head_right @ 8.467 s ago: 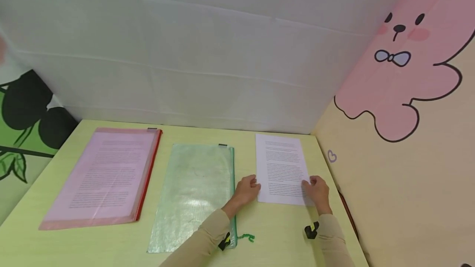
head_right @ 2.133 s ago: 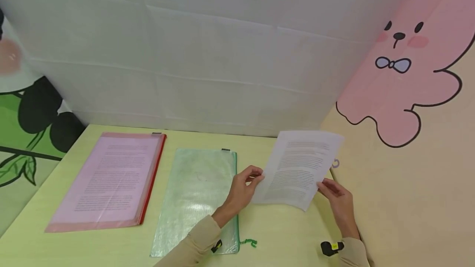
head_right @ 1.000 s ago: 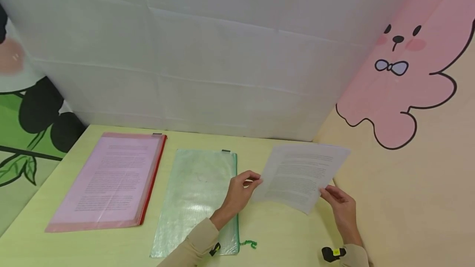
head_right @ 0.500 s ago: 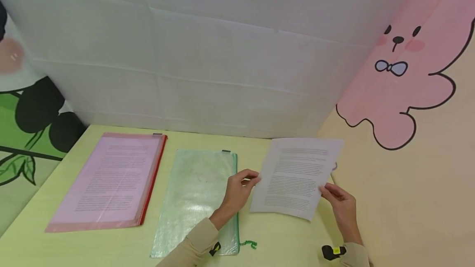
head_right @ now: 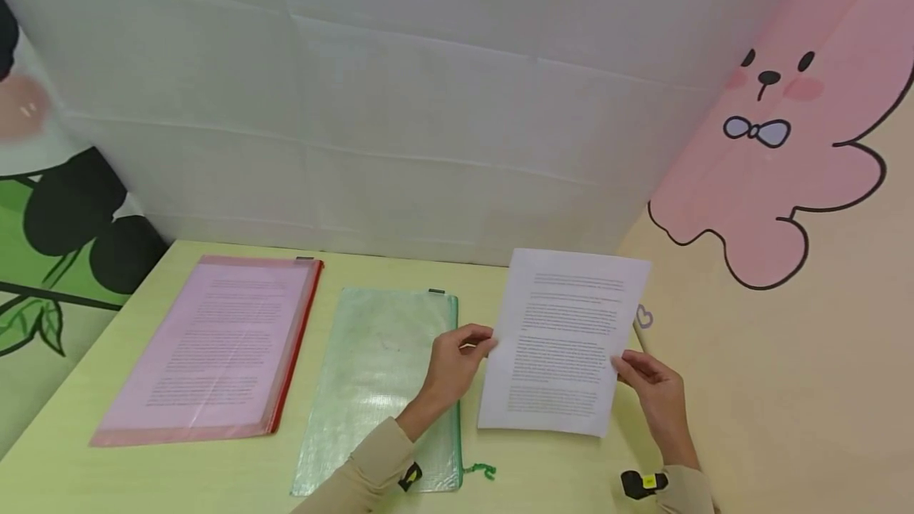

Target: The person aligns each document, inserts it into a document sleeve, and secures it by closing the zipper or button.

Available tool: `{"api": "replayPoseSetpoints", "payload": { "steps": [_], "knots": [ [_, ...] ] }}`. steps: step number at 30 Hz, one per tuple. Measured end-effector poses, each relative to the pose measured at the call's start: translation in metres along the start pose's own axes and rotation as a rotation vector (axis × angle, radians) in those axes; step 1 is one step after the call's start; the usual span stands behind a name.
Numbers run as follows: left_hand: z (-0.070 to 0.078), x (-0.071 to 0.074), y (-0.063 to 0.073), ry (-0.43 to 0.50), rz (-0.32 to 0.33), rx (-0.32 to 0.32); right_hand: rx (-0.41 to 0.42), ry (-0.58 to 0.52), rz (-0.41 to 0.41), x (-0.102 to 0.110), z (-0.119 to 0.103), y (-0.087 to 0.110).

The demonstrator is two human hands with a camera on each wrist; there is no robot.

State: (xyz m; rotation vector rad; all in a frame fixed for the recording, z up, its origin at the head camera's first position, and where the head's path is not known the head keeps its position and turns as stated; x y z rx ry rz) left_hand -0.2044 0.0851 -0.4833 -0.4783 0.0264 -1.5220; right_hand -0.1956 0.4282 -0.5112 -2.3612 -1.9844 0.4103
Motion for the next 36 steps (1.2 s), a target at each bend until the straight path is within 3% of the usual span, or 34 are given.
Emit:
{"api": "replayPoseSetpoints", "payload": {
  "steps": [7,13,24,30,36],
  "knots": [
    [0.0,0.005,0.001,0.0,-0.034,0.043,-0.037,0.048,-0.038,-0.002,0.001,0.001],
    [0.0,0.008,0.001,0.004,-0.066,0.099,-0.086,0.111,-0.021,-0.003,0.004,0.001],
    [-0.011,0.011,0.001,0.009,-0.114,0.152,-0.211,0.078,-0.042,-0.005,0.014,0.003],
    [-0.018,0.012,0.002,-0.024,-0.151,0.179,-0.269,0.095,-0.01,-0.006,0.019,0.004],
    [-0.021,0.013,0.005,-0.058,-0.187,0.202,-0.275,0.102,-0.005,-0.006,0.021,0.008]
  ]
}}
Point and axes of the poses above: each hand's wrist, its own y-axis away from the middle knuckle, its own x-axis out of the back of the hand, z = x × y, the point moved 4 cm from there along -y, towards the middle knuckle, and after that the axes turned 14 degrees about -y, right-handed, at the moved point
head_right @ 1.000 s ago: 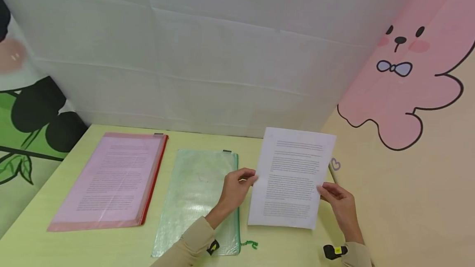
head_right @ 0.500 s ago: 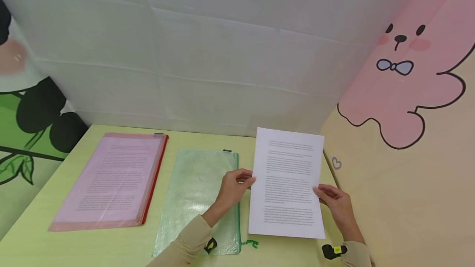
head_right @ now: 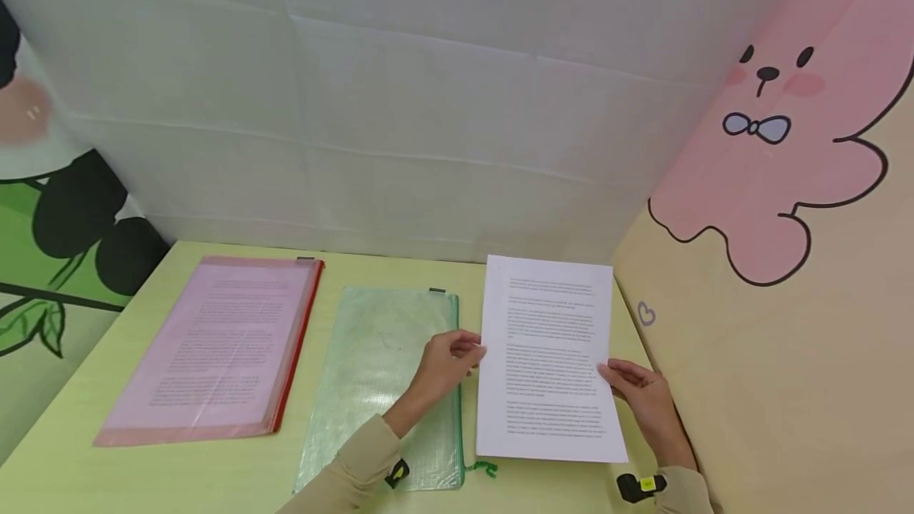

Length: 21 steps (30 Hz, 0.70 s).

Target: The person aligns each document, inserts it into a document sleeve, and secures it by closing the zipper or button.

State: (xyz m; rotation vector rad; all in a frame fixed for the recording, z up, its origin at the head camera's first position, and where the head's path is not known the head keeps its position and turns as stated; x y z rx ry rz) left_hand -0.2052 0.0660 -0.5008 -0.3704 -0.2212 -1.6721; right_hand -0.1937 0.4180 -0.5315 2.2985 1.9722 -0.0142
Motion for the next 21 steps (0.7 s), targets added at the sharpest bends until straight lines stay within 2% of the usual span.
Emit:
{"api": "replayPoseSetpoints", "payload": {
  "steps": [7,11,15,18,21],
  "knots": [
    [-0.005,-0.005,0.009,-0.043,-0.004,0.012,-0.028,0.03,-0.013,0.011,0.003,0.002],
    [-0.013,-0.007,0.014,-0.169,0.03,-0.004,-0.036,0.037,-0.022,0.016,0.004,0.003],
    [-0.022,-0.005,0.018,-0.332,0.087,-0.02,-0.041,0.034,-0.024,0.019,0.006,0.004],
    [-0.03,-0.005,0.02,-0.418,0.098,-0.004,-0.044,0.027,-0.021,0.02,0.008,0.005],
    [-0.037,-0.006,0.023,-0.46,0.084,0.023,-0.047,0.032,-0.016,0.021,0.011,0.005]
  ]
}}
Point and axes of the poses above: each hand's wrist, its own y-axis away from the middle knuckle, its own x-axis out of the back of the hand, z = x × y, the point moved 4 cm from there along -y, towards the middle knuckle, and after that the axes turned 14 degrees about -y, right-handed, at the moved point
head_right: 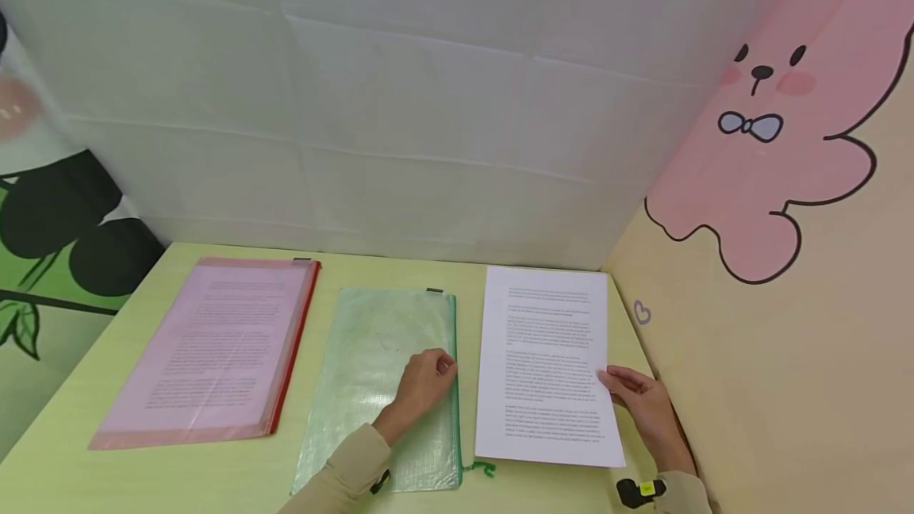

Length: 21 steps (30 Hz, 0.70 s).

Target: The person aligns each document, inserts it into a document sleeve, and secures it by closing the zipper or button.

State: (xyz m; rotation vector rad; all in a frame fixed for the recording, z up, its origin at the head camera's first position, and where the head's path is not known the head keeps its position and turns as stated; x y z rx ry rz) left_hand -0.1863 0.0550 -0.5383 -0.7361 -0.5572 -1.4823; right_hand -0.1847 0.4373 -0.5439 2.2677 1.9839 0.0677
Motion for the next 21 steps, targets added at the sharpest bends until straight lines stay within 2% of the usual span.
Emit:
{"api": "replayPoseSetpoints", "payload": {
  "steps": [6,14,21],
  "knots": [
    [-0.008,-0.007,0.003,-0.041,-0.017,0.03,-0.022,0.004,0.018,0.001,0.005,0.0],
    [-0.019,-0.008,-0.004,-0.095,-0.04,0.0,-0.035,-0.035,0.041,-0.011,0.009,0.0],
    [-0.028,-0.007,-0.015,-0.116,-0.049,-0.011,-0.048,-0.015,0.065,-0.021,0.011,0.0]
  ]
}}
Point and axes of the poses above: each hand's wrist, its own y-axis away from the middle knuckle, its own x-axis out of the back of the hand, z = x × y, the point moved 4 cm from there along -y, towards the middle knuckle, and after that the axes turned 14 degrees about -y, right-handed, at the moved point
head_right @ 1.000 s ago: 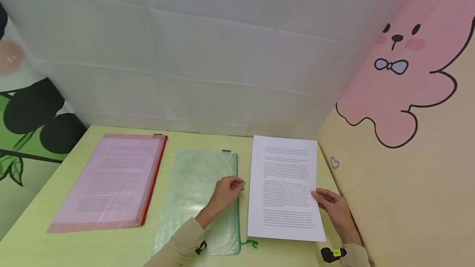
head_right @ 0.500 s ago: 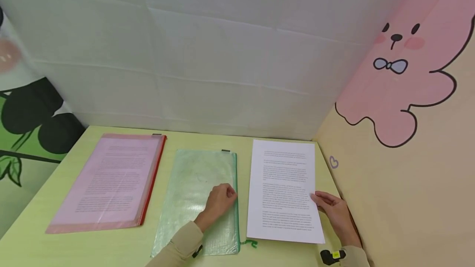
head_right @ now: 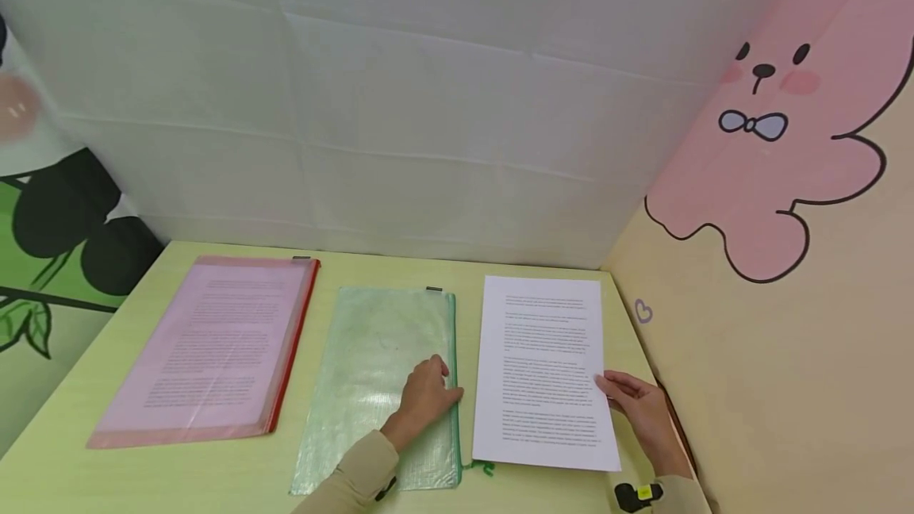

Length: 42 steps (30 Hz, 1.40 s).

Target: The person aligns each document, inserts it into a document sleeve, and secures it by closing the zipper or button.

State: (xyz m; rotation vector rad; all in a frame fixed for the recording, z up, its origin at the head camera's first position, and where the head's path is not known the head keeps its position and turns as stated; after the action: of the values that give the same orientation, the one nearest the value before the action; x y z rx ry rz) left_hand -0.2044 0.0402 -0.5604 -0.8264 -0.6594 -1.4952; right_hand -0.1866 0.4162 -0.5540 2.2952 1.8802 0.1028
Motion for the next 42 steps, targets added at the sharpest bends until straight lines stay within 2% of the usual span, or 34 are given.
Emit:
{"api": "replayPoseSetpoints", "payload": {
  "steps": [10,20,24,31,42],
  "knots": [
    [0.0,0.006,0.0,0.044,0.012,0.012,-0.004,-0.002,-0.005,-0.004,-0.003,0.001],
    [-0.001,-0.001,0.001,0.008,0.066,0.005,0.014,0.005,-0.009,-0.003,-0.001,-0.001],
    [0.0,0.0,0.0,0.016,0.061,0.011,0.007,0.04,0.001,-0.002,-0.003,-0.001],
    [-0.002,0.003,0.0,0.109,0.004,0.057,0.009,0.053,0.002,-0.002,-0.007,0.0],
    [-0.012,0.007,0.002,0.245,0.013,0.113,0.016,0.051,-0.003,-0.008,-0.012,0.0]
  ]
}}
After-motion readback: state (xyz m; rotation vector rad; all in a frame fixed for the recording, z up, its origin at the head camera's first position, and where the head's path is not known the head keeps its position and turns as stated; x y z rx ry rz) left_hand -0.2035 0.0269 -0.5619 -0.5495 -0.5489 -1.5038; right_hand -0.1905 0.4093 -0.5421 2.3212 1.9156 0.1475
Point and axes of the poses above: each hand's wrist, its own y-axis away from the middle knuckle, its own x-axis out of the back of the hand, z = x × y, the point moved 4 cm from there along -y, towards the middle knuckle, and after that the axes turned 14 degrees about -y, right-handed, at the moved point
